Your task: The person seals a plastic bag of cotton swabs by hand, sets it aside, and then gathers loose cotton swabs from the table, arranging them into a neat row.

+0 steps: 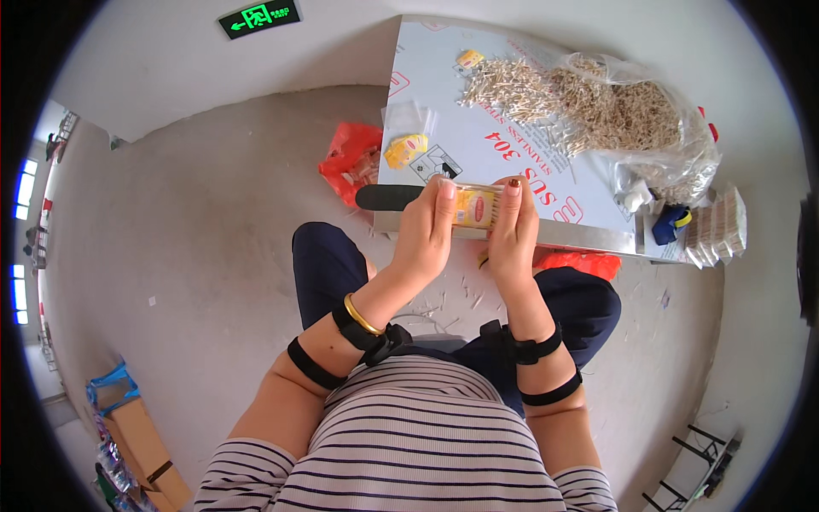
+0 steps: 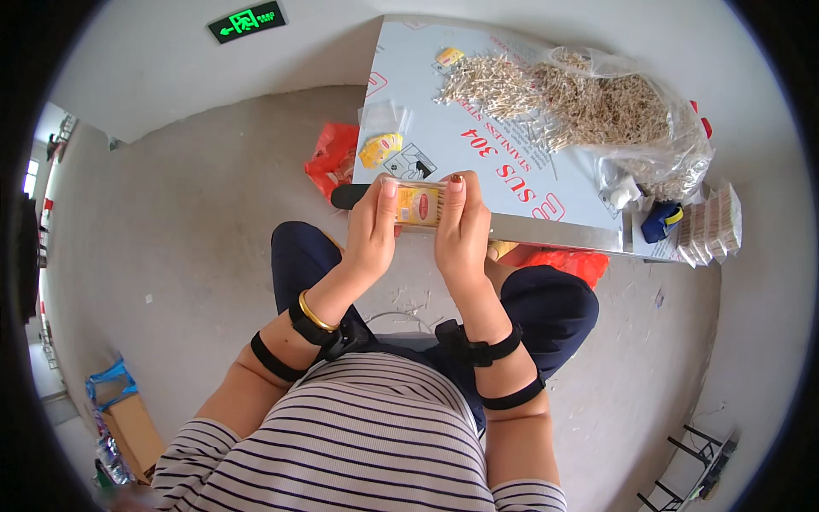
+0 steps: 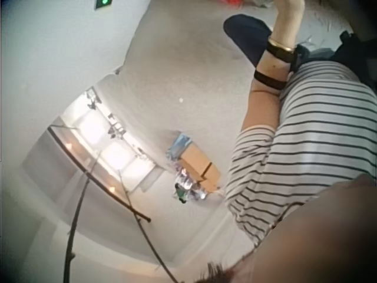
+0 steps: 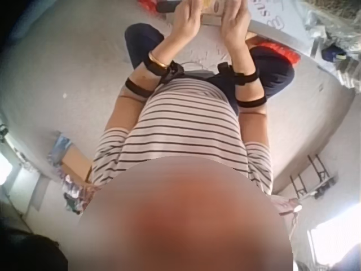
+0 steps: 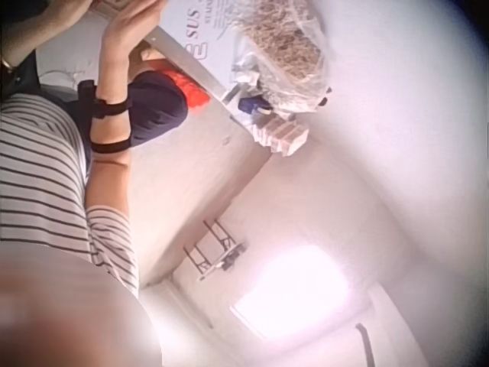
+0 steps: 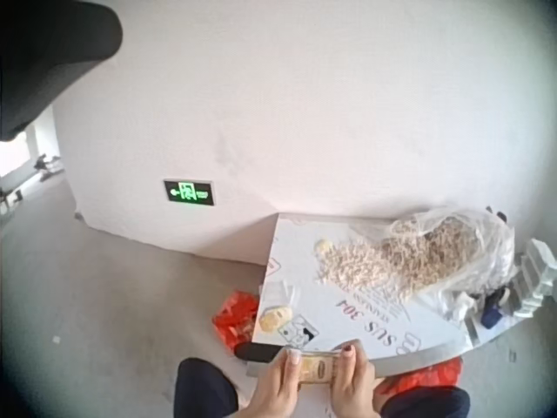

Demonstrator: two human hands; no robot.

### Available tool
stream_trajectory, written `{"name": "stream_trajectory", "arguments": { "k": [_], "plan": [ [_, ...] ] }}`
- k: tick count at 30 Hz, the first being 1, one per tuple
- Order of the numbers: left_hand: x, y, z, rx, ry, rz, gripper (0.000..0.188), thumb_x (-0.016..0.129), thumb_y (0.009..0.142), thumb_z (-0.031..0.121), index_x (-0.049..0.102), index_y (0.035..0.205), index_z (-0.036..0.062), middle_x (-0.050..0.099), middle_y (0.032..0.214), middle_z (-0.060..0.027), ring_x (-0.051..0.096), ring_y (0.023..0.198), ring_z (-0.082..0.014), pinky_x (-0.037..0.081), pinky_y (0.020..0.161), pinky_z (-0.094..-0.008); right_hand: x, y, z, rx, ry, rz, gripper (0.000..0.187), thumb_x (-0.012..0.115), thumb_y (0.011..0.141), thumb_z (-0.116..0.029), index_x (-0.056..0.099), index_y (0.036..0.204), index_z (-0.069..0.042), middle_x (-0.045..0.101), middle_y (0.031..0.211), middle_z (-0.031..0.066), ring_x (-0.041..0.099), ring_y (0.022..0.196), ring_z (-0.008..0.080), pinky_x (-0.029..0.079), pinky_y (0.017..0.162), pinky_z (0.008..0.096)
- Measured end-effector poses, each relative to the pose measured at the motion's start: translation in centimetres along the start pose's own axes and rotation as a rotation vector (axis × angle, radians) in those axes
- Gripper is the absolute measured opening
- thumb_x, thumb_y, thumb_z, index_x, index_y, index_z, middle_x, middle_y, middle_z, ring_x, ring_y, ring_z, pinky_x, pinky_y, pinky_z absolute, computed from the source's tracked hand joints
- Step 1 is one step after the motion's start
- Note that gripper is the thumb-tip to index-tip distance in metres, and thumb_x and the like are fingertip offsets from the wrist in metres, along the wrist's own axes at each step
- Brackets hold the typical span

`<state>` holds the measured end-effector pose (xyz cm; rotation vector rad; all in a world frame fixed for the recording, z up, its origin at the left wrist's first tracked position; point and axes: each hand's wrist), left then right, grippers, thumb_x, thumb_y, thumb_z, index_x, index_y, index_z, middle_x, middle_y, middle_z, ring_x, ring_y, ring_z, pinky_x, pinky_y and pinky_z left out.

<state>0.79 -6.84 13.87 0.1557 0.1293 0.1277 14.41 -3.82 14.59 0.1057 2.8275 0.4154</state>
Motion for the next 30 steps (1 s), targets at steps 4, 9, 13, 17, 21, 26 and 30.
{"name": "stream_trajectory", "arguments": {
  "k": [4, 9, 13, 17, 21, 26, 30],
  "plan": [
    [-0.3, -0.4, 1.3, 0.276, 0.055, -0.021, 0.040, 0.033, 0.111, 0.035, 0.053, 0.109, 0.0005, 0.061, 0.079, -0.0183, 0.062, 0.070, -0.0379, 0.048, 0.066, -0.0402, -0.9, 0.1, -0.9, 0.116, 0.144, -0.097, 0.048, 0.031, 0.112, -0.042, 0.057, 0.092, -0.007, 0.051, 0.069, -0.0031, 0.041, 0.055, 0.0031, 0.034, 0.047, 0.0239],
    [-1.4, -1.0, 2.1, 0.194, -0.022, -0.176, 0.038, 0.036, 0.111, 0.035, 0.051, 0.116, 0.0009, 0.063, 0.090, -0.0153, 0.063, 0.077, -0.0292, 0.048, 0.068, -0.0375, -1.5, 0.0, -1.1, 0.094, 0.174, -0.155, 0.049, 0.030, 0.112, -0.043, 0.057, 0.090, -0.008, 0.050, 0.070, -0.0041, 0.042, 0.059, 0.0018, 0.035, 0.050, 0.0211],
    [-2.9, -0.8, 1.6, -0.100, -0.377, -0.245, 0.036, 0.039, 0.111, 0.039, 0.052, 0.120, 0.0068, 0.060, 0.094, -0.0011, 0.053, 0.074, -0.0067, 0.041, 0.061, -0.0239, -1.5, -0.6, -4.0, 0.152, 0.254, -0.234, 0.047, 0.032, 0.112, -0.044, 0.059, 0.108, -0.005, 0.054, 0.080, -0.0037, 0.044, 0.064, 0.0029, 0.038, 0.055, 0.0196],
    [-3.3, -1.0, 3.3, -0.167, -0.554, -0.134, 0.037, 0.039, 0.110, 0.044, 0.056, 0.118, 0.0117, 0.056, 0.091, 0.0041, 0.046, 0.071, -0.0015, 0.035, 0.059, -0.0184, -1.7, -0.9, -5.6, -0.054, 0.243, -0.339, 0.036, 0.040, 0.111, -0.036, 0.051, 0.125, -0.004, 0.055, 0.090, 0.0004, 0.045, 0.072, 0.0052, 0.042, 0.066, 0.0221],
    [-3.6, -1.3, 3.3, -0.294, -0.582, -0.076, 0.043, 0.036, 0.110, 0.049, 0.057, 0.111, 0.0116, 0.055, 0.092, 0.0036, 0.045, 0.071, -0.0017, 0.036, 0.059, -0.0189, -1.3, -1.8, -6.6, -0.053, 0.226, -0.370, 0.029, 0.043, 0.111, -0.029, 0.050, 0.126, -0.005, 0.055, 0.089, -0.0006, 0.045, 0.070, 0.0045, 0.042, 0.065, 0.0211],
    [-2.9, -1.5, 2.8, -0.104, -0.400, -0.063, 0.053, 0.037, 0.107, 0.058, 0.056, 0.119, 0.0100, 0.056, 0.082, 0.0048, 0.040, 0.061, -0.0015, 0.031, 0.053, -0.0198, -1.2, -2.3, -5.4, 0.093, 0.396, -0.326, 0.025, 0.045, 0.111, -0.029, 0.050, 0.122, -0.007, 0.057, 0.094, -0.0008, 0.047, 0.071, 0.0028, 0.041, 0.060, 0.0197],
    [-3.1, -1.7, 2.2, -0.081, -0.384, -0.055, 0.052, 0.036, 0.108, 0.057, 0.056, 0.119, 0.0099, 0.056, 0.082, 0.0051, 0.039, 0.060, -0.0011, 0.031, 0.053, -0.0197, -1.2, -2.5, -6.4, 0.182, 0.512, -0.335, 0.023, 0.047, 0.110, -0.029, 0.051, 0.118, -0.008, 0.058, 0.092, -0.0014, 0.046, 0.067, 0.0015, 0.039, 0.056, 0.0176]
  ]
}}
Point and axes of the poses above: each hand's wrist, its own y-axis towards the middle knuckle, its own x-axis out of the palm, z = x × y
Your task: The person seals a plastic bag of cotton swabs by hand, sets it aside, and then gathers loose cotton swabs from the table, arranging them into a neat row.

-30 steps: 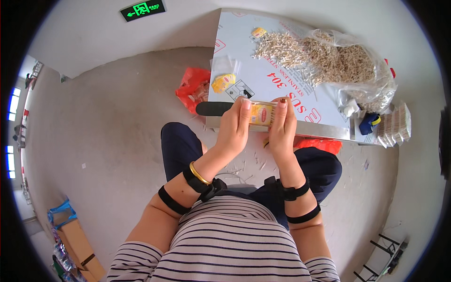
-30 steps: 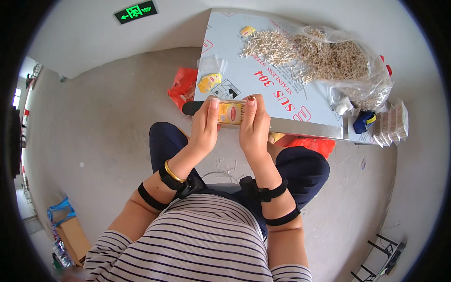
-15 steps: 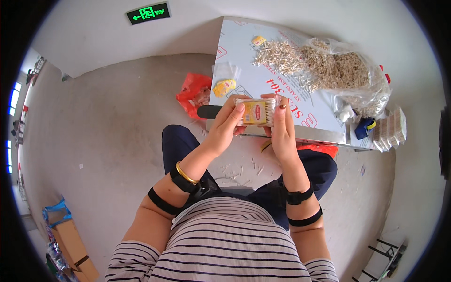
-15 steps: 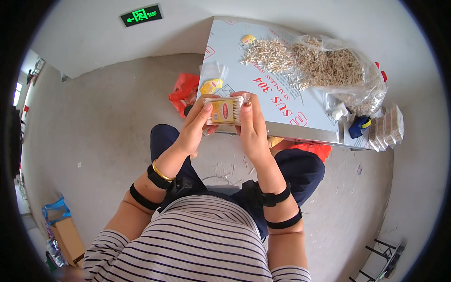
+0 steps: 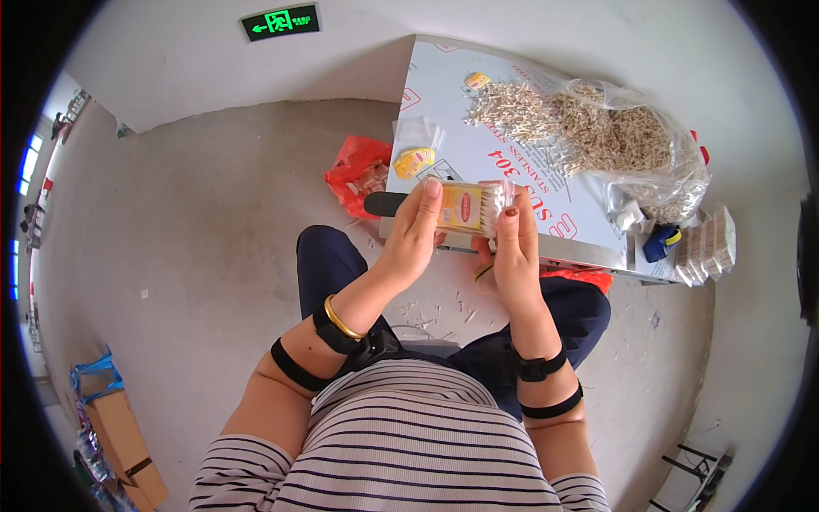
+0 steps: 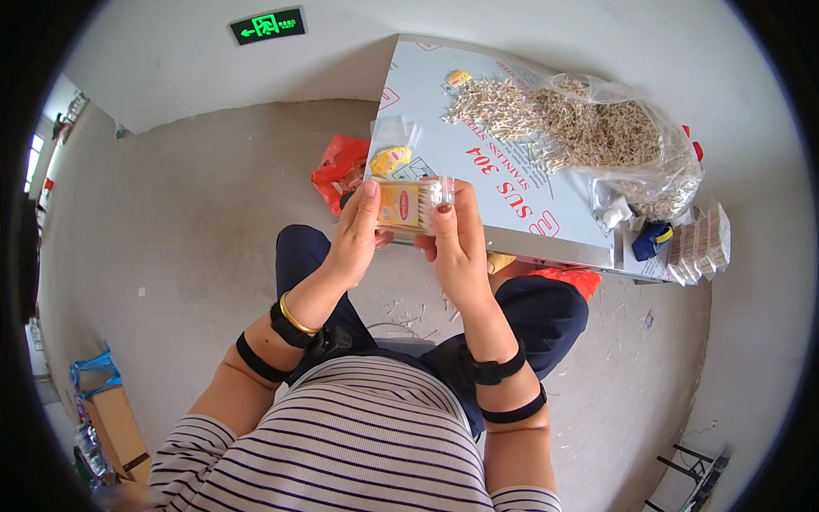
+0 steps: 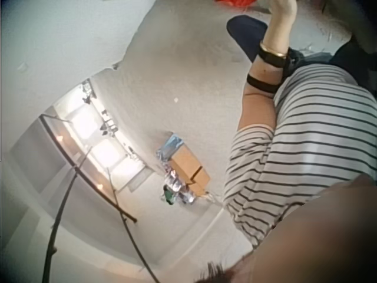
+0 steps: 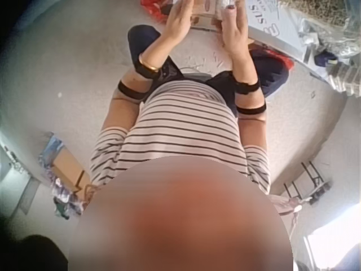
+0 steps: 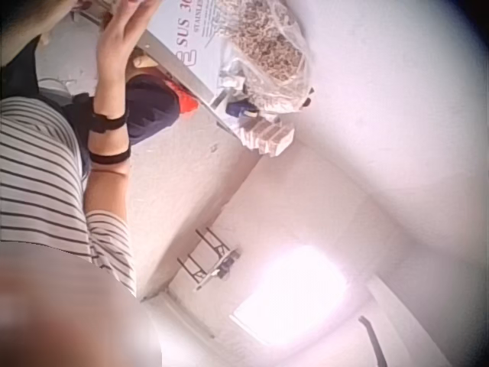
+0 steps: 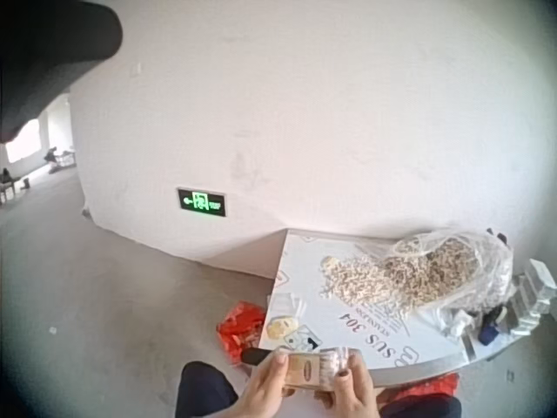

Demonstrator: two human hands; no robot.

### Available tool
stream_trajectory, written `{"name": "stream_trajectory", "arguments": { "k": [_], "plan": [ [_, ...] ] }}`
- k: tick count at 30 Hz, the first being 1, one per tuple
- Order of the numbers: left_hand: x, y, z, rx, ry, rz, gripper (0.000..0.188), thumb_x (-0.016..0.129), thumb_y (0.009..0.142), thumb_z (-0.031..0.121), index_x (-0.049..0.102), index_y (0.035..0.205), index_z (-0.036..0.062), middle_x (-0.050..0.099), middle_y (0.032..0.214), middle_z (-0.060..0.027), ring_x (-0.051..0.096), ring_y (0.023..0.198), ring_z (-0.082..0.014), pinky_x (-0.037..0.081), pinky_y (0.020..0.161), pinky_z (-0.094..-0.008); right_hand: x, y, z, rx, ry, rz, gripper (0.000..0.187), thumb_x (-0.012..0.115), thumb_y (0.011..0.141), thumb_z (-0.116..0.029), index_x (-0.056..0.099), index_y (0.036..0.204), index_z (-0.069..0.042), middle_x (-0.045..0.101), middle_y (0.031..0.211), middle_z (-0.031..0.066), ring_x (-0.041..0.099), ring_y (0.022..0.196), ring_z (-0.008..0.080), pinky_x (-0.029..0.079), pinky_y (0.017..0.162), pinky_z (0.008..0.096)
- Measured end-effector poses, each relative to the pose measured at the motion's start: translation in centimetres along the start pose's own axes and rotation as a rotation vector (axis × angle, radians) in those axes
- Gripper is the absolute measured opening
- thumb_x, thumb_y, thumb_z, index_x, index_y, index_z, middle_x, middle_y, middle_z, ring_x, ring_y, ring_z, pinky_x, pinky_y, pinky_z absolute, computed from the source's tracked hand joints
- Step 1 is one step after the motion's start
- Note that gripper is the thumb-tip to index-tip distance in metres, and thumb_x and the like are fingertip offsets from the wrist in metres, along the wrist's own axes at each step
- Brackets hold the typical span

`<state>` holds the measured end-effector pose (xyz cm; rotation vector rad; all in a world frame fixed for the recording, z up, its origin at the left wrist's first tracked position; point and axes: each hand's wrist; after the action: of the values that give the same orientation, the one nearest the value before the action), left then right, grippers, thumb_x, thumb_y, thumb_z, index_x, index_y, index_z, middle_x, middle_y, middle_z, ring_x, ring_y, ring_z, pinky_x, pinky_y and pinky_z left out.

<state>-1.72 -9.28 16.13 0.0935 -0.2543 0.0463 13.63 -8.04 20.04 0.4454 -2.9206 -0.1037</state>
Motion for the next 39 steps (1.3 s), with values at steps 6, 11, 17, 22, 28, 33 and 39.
{"name": "stream_trajectory", "arguments": {
  "k": [6, 11, 17, 22, 28, 33, 39],
  "plan": [
    [0.7, -0.5, 1.6, -0.084, -0.125, -0.049, 0.043, 0.040, 0.109, 0.050, 0.051, 0.110, 0.0077, 0.050, 0.082, 0.0041, 0.038, 0.062, -0.0018, 0.031, 0.053, -0.0204, -0.9, 0.4, 0.1, 0.002, -0.074, 0.039, 0.025, 0.050, 0.109, -0.029, 0.052, 0.119, -0.007, 0.060, 0.092, -0.0016, 0.046, 0.064, 0.0012, 0.039, 0.055, 0.0172],
    [0.0, -0.2, 0.3, -0.113, -0.257, -0.134, 0.037, 0.047, 0.108, 0.046, 0.051, 0.113, 0.0094, 0.052, 0.086, 0.0032, 0.041, 0.063, -0.0038, 0.036, 0.054, -0.0218, -0.1, 0.6, -0.9, 0.004, 0.032, 0.019, 0.027, 0.053, 0.108, -0.028, 0.053, 0.123, -0.006, 0.061, 0.091, -0.0014, 0.049, 0.070, 0.0025, 0.041, 0.060, 0.0187],
    [0.0, 0.0, 0.7, -0.140, -0.186, -0.159, 0.032, 0.064, 0.102, 0.033, 0.055, 0.118, 0.0073, 0.062, 0.104, -0.0007, 0.059, 0.086, -0.0057, 0.048, 0.074, -0.0228, -2.6, 1.4, 0.9, -0.053, 0.066, 0.111, 0.023, 0.058, 0.106, -0.025, 0.058, 0.116, -0.004, 0.061, 0.091, -0.0024, 0.050, 0.073, 0.0041, 0.042, 0.065, 0.0194],
    [-1.1, 0.4, -2.6, -0.124, -0.100, -0.170, 0.038, 0.074, 0.095, 0.025, 0.056, 0.122, 0.0045, 0.064, 0.113, -0.0020, 0.061, 0.097, -0.0093, 0.051, 0.085, -0.0265, -4.5, 1.7, 2.6, -0.041, 0.008, 0.106, 0.012, 0.068, 0.100, -0.015, 0.064, 0.101, -0.004, 0.062, 0.091, -0.0028, 0.050, 0.076, 0.0042, 0.042, 0.070, 0.0199],
    [-1.5, 2.0, -4.9, 0.042, 0.434, -0.013, 0.045, 0.081, 0.086, 0.023, 0.064, 0.123, 0.0056, 0.062, 0.114, -0.0062, 0.061, 0.096, -0.0155, 0.051, 0.079, -0.0296, -5.9, 2.5, 7.5, -0.025, -0.393, 0.165, 0.009, 0.071, 0.095, -0.008, 0.069, 0.096, 0.000, 0.064, 0.088, 0.0001, 0.053, 0.077, 0.0060, 0.044, 0.073, 0.0216],
    [-2.6, 3.7, -8.6, 0.258, 0.591, 0.050, 0.036, 0.083, 0.083, 0.022, 0.071, 0.113, 0.0065, 0.060, 0.107, -0.0076, 0.060, 0.091, -0.0174, 0.049, 0.072, -0.0301, -6.6, 3.3, 10.3, 0.102, -0.367, 0.213, 0.009, 0.072, 0.093, -0.008, 0.071, 0.094, 0.000, 0.069, 0.083, 0.0040, 0.059, 0.076, 0.0069, 0.048, 0.072, 0.0235],
    [-3.7, 5.6, -11.1, -0.097, 0.506, -0.046, 0.026, 0.080, 0.085, 0.013, 0.072, 0.109, 0.0073, 0.062, 0.105, -0.0037, 0.060, 0.079, -0.0132, 0.050, 0.071, -0.0268, -8.4, 4.6, 14.3, 0.177, -0.436, 0.173, 0.009, 0.071, 0.093, -0.008, 0.071, 0.095, 0.001, 0.071, 0.080, 0.0034, 0.061, 0.074, 0.0074, 0.050, 0.070, 0.0242]
  ]
}}
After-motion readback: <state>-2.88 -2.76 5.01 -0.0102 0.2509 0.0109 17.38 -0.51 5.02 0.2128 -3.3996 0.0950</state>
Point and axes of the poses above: each hand's wrist, its own y-axis towards the middle knuckle, its own x-axis out of the palm, z = x × y
